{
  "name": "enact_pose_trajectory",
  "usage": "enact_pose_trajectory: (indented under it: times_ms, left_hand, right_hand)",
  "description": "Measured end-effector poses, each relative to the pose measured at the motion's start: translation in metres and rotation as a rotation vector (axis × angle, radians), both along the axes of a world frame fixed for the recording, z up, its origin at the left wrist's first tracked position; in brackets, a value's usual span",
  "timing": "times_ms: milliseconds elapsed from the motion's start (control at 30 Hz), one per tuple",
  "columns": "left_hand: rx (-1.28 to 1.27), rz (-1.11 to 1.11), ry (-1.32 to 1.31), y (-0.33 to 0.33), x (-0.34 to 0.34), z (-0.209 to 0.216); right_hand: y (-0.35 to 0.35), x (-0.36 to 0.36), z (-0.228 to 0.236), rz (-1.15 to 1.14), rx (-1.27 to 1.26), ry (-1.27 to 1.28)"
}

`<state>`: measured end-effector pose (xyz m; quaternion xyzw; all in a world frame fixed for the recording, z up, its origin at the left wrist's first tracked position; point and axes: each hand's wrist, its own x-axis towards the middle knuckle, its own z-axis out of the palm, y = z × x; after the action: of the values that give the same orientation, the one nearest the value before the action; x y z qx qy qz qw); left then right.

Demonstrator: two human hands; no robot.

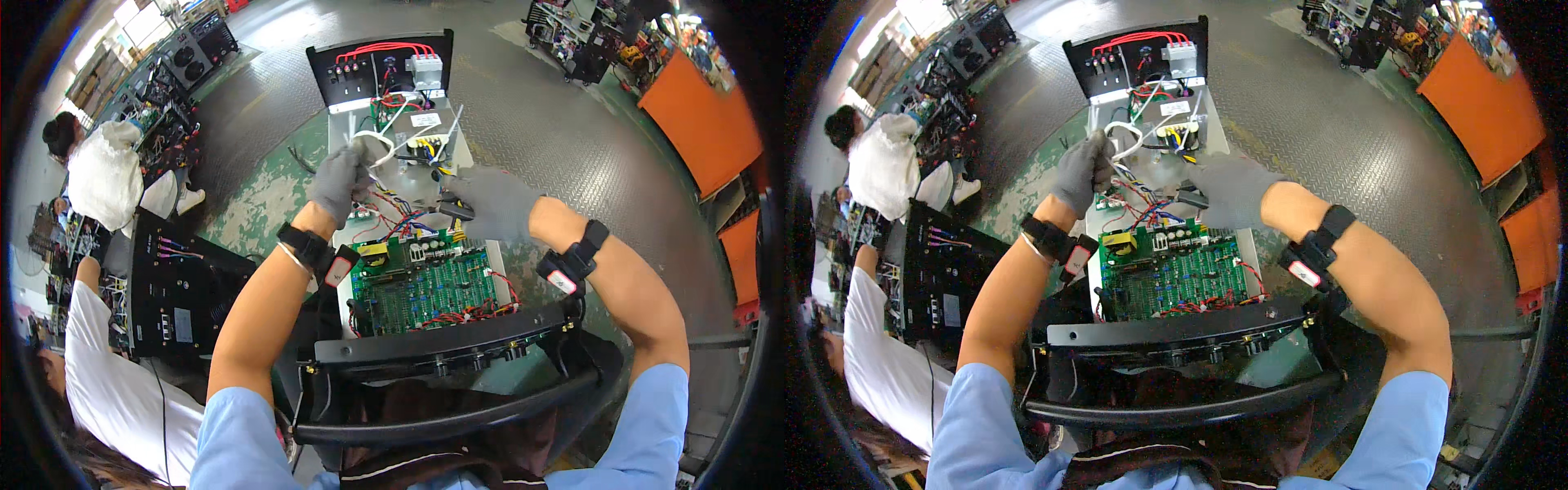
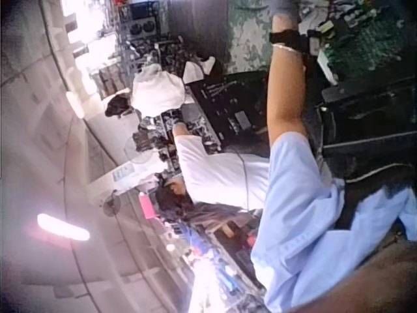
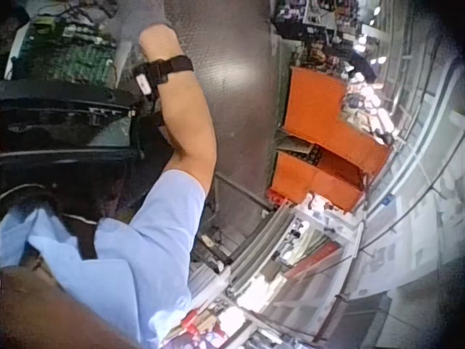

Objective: Assembling internal components and applying sealant to parts inside an electronic power unit.

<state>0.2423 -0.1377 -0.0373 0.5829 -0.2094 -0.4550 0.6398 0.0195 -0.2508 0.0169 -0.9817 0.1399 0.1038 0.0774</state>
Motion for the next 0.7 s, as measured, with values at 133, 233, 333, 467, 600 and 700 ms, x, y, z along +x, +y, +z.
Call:
enact_pose_trajectory:
  times_ms: [133, 233, 333, 467, 600, 700]
  left_hand:
    - [-0.105, -0.003, 0.257, 0.023, 0.007, -0.005]
    - [-0.199, -0.007, 0.431, 0.030, 0.008, -0.009]
    - [-0.247, 0.006, 0.434, 0.030, 0.007, -0.011]
    - [-0.269, -0.006, 0.462, 0.029, 0.004, -0.010]
    - [-0.250, 0.009, 0.483, 0.030, 0.003, -0.008]
    - [-0.245, 0.016, 0.469, 0.031, 0.001, -0.006]
  right_hand:
    - [0.021, 0.036, 0.001, 0.185, -0.231, 0.081]
    - [0.034, 0.053, -0.001, 0.213, -0.311, 0.125]
    - [0.040, 0.059, -0.008, 0.241, -0.346, 0.107]
    - [0.039, 0.057, -0.013, 0.129, -0.250, 0.178]
    - [0.037, 0.048, -0.008, 0.151, -0.246, 0.053]
    - [0.037, 0.047, -0.007, 0.149, -0.281, 0.030]
